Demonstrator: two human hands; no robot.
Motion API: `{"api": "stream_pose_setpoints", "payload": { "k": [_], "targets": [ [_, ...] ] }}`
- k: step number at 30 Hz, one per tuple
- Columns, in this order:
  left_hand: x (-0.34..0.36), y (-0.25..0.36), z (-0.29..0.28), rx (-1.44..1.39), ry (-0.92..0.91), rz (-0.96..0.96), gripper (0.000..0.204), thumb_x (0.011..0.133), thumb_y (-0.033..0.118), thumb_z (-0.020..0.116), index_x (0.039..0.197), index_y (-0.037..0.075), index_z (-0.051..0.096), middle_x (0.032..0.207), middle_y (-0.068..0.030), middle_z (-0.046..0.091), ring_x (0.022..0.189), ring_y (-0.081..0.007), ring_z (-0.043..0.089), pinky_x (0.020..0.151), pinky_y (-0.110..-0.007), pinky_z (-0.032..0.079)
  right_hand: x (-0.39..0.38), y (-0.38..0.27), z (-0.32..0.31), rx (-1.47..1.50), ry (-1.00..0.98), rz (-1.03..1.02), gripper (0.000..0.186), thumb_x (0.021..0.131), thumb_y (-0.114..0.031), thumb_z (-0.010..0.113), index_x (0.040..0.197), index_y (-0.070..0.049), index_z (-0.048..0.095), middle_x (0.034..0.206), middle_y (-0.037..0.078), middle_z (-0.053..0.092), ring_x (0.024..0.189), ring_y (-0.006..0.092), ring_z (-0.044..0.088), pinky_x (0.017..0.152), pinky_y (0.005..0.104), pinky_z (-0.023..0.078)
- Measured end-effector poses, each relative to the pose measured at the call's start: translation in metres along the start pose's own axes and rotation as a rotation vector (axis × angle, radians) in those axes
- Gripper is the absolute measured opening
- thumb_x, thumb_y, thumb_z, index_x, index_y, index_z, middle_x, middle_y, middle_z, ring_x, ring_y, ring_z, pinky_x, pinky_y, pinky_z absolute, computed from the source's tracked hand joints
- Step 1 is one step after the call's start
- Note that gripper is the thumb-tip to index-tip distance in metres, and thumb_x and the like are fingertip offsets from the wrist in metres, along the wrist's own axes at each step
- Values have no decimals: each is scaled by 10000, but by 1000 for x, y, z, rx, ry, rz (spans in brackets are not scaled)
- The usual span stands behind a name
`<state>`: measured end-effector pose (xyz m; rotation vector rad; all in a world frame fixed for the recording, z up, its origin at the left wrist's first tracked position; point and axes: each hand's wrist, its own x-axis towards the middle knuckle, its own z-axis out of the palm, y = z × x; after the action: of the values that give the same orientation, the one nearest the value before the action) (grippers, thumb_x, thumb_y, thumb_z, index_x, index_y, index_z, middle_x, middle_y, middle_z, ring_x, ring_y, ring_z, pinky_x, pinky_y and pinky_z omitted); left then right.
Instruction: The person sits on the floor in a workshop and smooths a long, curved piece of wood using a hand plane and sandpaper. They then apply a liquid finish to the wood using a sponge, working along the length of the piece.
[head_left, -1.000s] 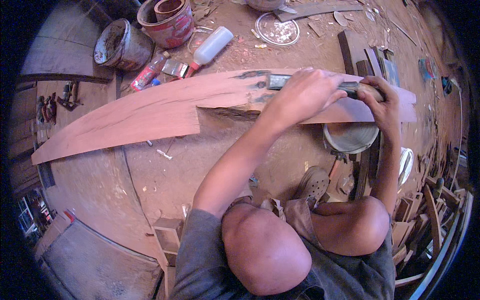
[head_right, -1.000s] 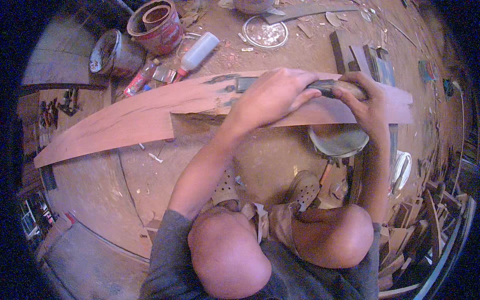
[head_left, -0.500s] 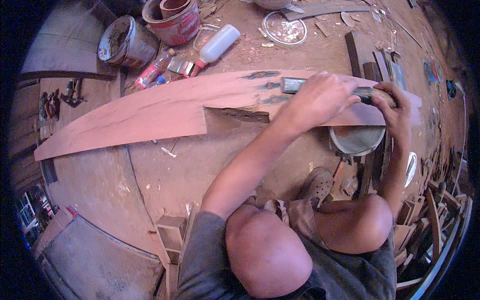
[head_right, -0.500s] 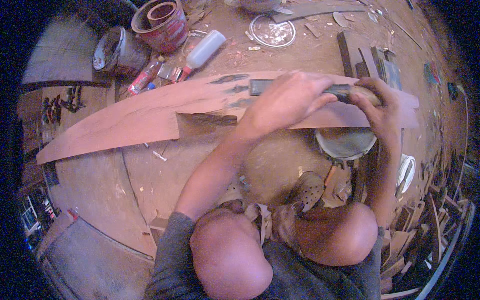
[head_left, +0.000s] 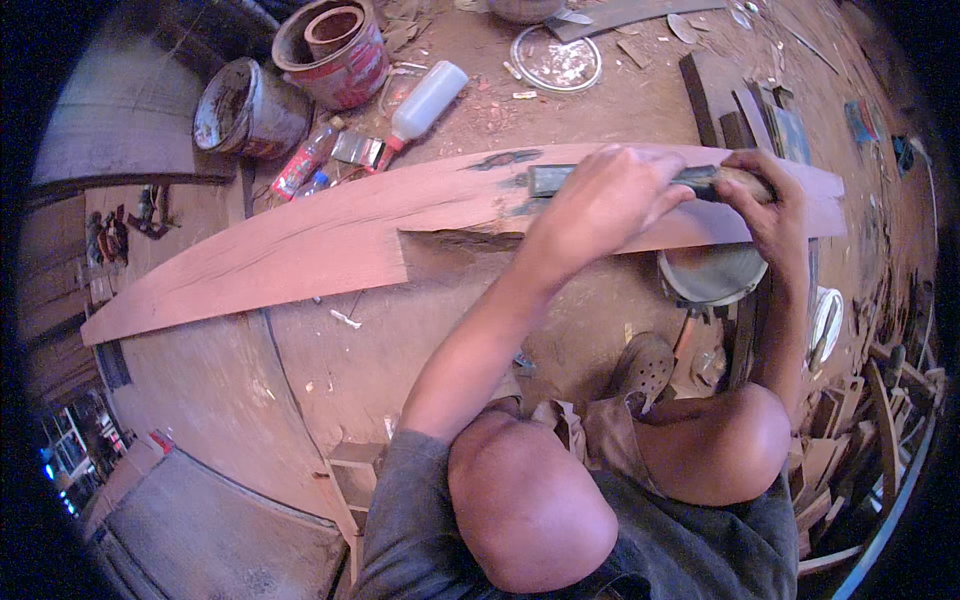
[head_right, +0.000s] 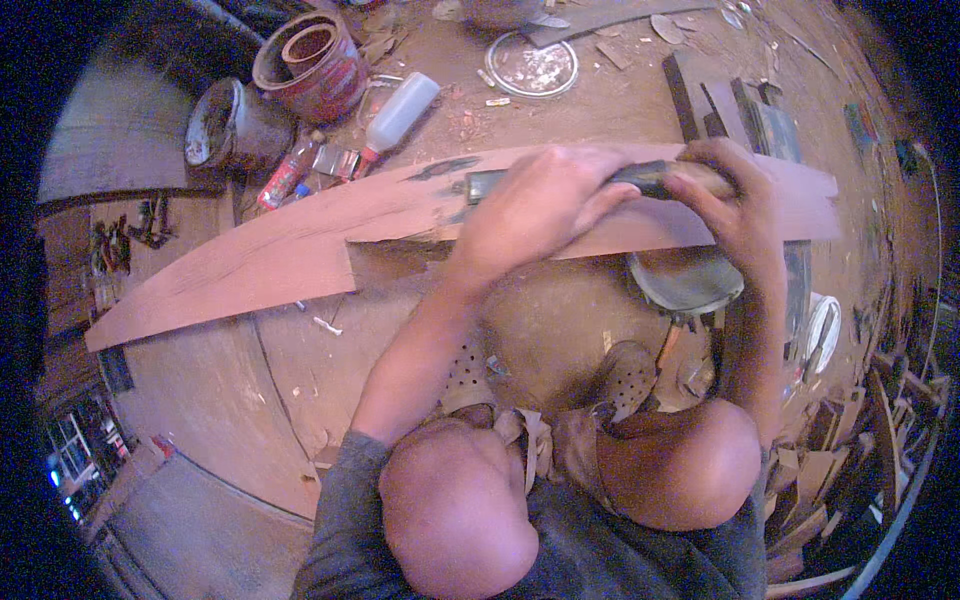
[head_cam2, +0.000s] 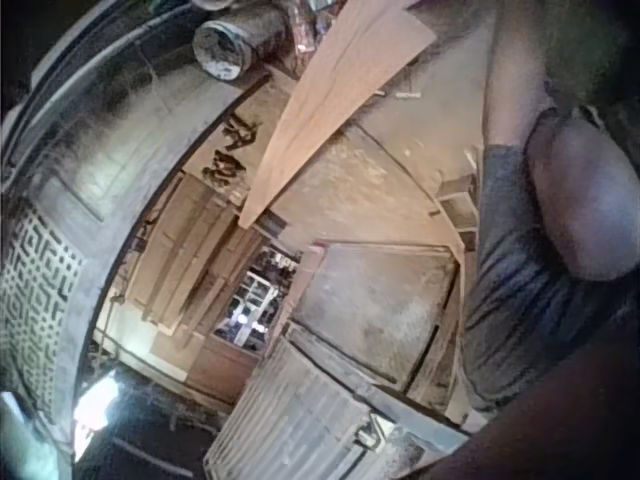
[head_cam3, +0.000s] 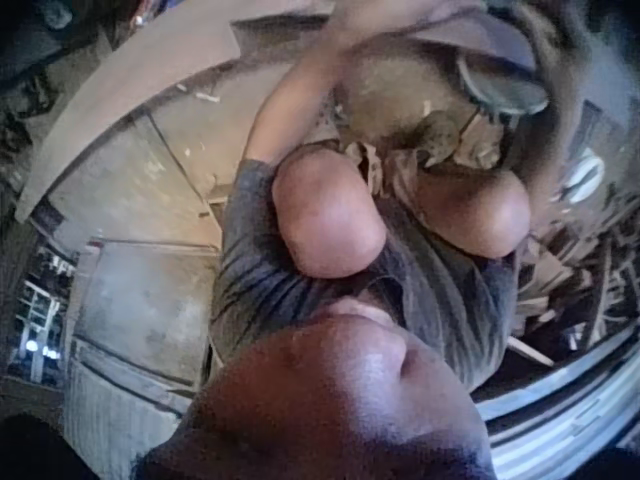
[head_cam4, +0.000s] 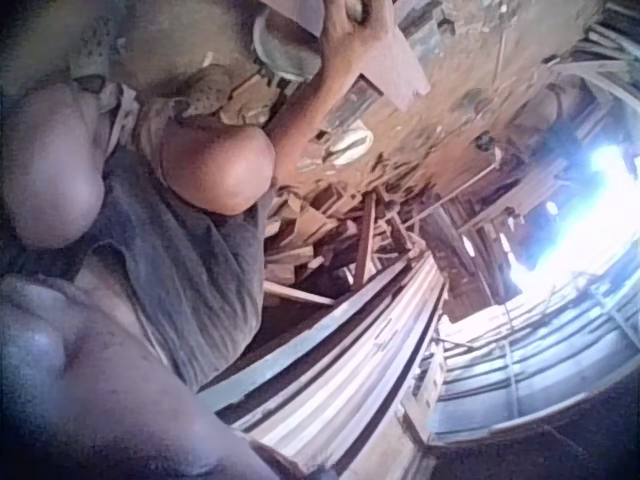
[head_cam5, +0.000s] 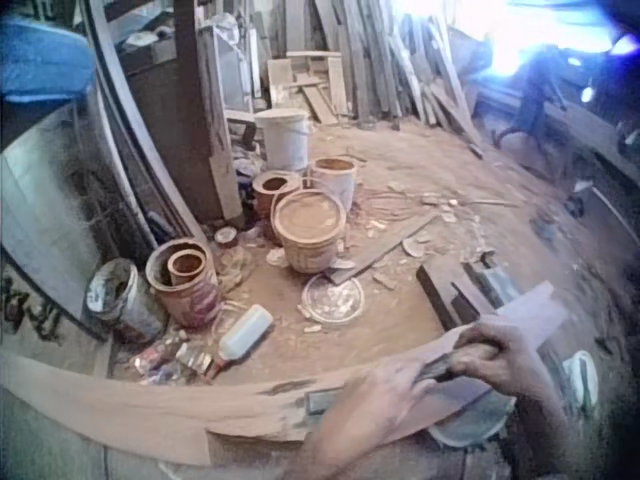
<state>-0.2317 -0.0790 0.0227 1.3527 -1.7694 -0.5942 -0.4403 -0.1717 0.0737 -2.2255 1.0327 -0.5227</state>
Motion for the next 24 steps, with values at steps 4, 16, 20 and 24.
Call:
{"api": "stream_pose_setpoints", "payload": {
  "k": [4,16,20,24],
  "targets": [
    [2,8,-7,-56,-66,-81,317,921,269,594,1147,52,636,1022,-202,674,953,-402,634,830,-472,509,3,-10,-6,-19,-69,19,289,812,-220,760,958,4,651,903,81,663,857,175,631,777,304,490],
    [9,13,1,-19,-53,-61,334,926,302,586,1131,42,631,1029,-216,663,963,-408,625,820,-473,506,-1,5,-13,25,-44,48,268,826,-212,753,978,-11,661,900,75,666,892,168,620,823,305,483],
    [-4,4,-5,4,-31,-48,335,920,298,594,1131,42,633,1036,-207,665,960,-404,627,811,-473,509,1,-3,1,-20,-63,30,274,821,-207,756,983,-10,659,935,84,673,931,180,622,846,312,482],
    [6,9,0,-54,24,-10,321,912,277,606,1130,43,637,1033,-197,669,952,-401,631,807,-472,512,2,-1,-9,29,-45,76,271,816,-201,760,963,0,652,901,78,665,888,168,624,810,303,489]
  ]
}}
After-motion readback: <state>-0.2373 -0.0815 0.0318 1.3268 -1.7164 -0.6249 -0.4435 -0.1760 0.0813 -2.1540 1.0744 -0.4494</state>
